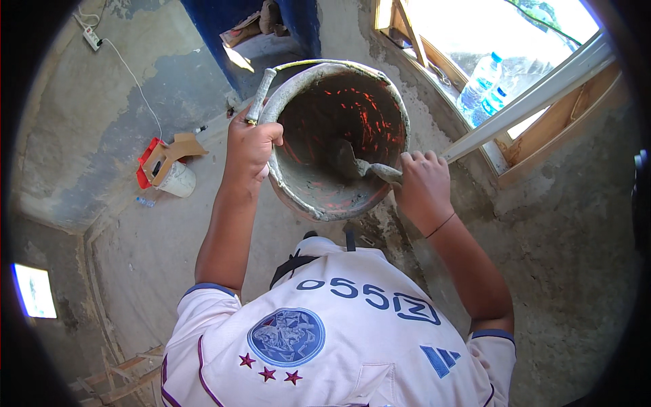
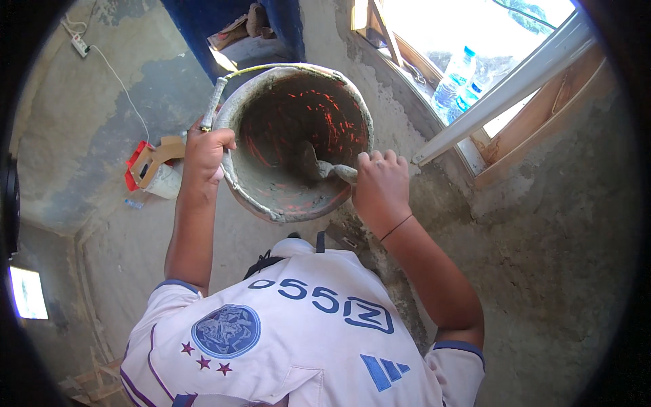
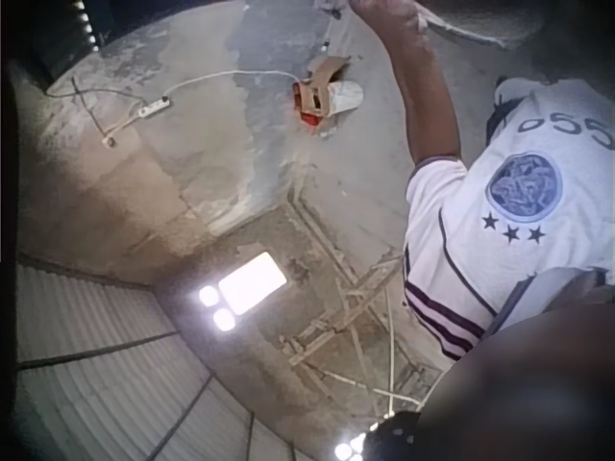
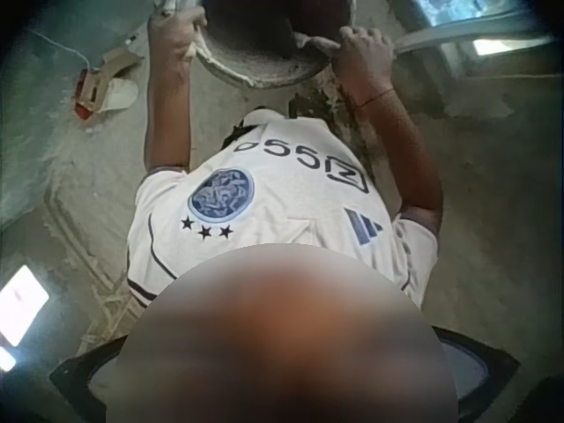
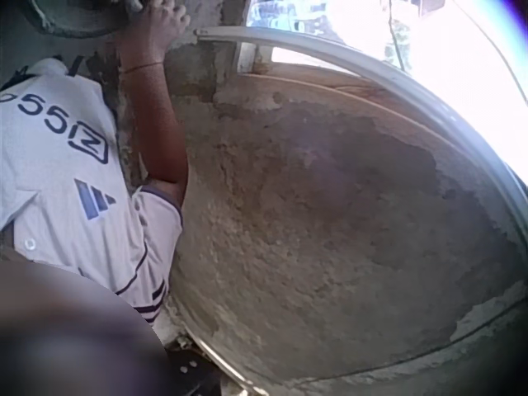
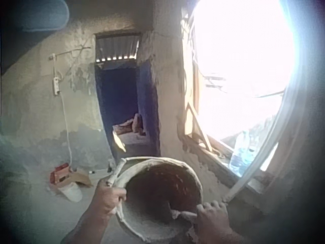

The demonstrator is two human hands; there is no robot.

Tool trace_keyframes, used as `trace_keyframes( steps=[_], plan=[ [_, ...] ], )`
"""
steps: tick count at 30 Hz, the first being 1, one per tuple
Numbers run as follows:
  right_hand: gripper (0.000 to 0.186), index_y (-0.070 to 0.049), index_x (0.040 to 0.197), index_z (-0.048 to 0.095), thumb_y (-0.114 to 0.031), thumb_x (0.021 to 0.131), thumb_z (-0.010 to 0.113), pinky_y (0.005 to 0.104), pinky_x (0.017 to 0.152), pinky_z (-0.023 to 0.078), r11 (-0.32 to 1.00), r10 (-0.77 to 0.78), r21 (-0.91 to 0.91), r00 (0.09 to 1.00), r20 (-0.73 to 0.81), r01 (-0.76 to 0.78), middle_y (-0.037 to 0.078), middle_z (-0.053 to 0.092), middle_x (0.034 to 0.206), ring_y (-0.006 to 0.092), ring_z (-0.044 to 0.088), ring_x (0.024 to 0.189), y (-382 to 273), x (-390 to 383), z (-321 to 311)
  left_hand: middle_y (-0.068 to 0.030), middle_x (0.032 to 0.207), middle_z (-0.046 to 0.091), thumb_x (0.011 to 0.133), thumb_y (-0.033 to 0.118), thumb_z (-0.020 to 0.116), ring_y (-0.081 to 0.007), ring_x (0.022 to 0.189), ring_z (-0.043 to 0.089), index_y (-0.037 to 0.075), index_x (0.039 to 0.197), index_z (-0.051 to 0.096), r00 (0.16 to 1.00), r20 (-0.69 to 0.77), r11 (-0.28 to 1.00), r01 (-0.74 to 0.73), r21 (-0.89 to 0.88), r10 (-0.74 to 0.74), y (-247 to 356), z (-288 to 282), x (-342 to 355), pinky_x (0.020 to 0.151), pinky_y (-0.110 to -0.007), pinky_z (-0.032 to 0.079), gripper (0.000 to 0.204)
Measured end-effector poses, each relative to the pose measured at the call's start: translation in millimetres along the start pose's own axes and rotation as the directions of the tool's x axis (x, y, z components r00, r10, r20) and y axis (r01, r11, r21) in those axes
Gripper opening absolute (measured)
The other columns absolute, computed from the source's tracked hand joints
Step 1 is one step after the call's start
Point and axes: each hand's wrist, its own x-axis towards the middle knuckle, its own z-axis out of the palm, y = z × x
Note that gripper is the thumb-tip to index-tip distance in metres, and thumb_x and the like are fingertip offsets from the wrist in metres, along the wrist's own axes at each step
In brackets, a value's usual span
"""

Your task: The person scoops mortar from a bucket using a trowel and spreads it onto the wall.

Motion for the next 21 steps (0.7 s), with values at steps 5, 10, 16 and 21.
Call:
trace_keyframes(
  steps=[5, 10, 16, 21],
  plan=[
    [0.018, -0.009, 0.084, 0.058, -0.019, 0.071, 0.065, 0.0366, 0.074, 0.042, 1.0, 0.008, -0.005, 0.979, 0.201, -0.008, 0.007, 0.063, 0.083, 0.0242, 0.062, 0.082, 5.1, 0.7, -4.1, -0.0041, 0.071, 0.053, 0.058, -0.012, 0.051, -0.0124, 0.057, 0.049, -0.006, 0.101, 0.059, 1.0, -0.007, 1.0, 0.003, -0.017, -0.003, -1.9, -2.8, -1.6, 0.05, -0.025, 0.041, 0.044],
    [0.015, -0.006, 0.085, 0.056, -0.015, 0.074, 0.06, 0.0369, 0.072, 0.043, 0.998, -0.015, -0.064, 0.979, 0.202, 0.029, 0.01, 0.064, 0.079, 0.0243, 0.065, 0.075, -4.0, -6.1, 11.3, -0.0047, 0.069, 0.054, 0.058, -0.011, 0.052, -0.0125, 0.055, 0.049, -0.007, 0.1, 0.059, 1.0, 0.001, 0.999, -0.024, -0.048, 0.024, -2.3, -1.4, 1.2, 0.05, -0.025, 0.041, 0.043],
    [0.012, -0.005, 0.087, 0.054, -0.013, 0.078, 0.057, 0.0372, 0.062, 0.049, 0.998, -0.059, 0.026, 0.97, 0.235, 0.055, 0.012, 0.065, 0.073, 0.026, 0.066, 0.072, -24.8, 6.7, -14.3, -0.0049, 0.069, 0.054, 0.058, -0.012, 0.052, -0.0129, 0.056, 0.05, -0.007, 0.101, 0.058, 0.999, 0.032, 0.996, 0.021, -0.087, -0.018, -4.0, -0.3, 7.2, 0.051, -0.025, 0.041, 0.043],
    [0.019, -0.002, 0.089, 0.054, -0.019, 0.082, 0.057, 0.0408, 0.061, 0.051, 0.982, -0.061, 0.183, 0.996, 0.07, 0.047, 0.014, 0.064, 0.072, 0.0312, 0.065, 0.07, -24.2, 16.3, -33.7, -0.0048, 0.07, 0.054, 0.059, -0.012, 0.052, -0.0124, 0.056, 0.049, -0.007, 0.102, 0.058, 0.998, 0.055, 0.995, 0.02, -0.098, -0.015, -2.0, 1.4, 10.4, 0.051, -0.025, 0.04, 0.043]
  ],
)
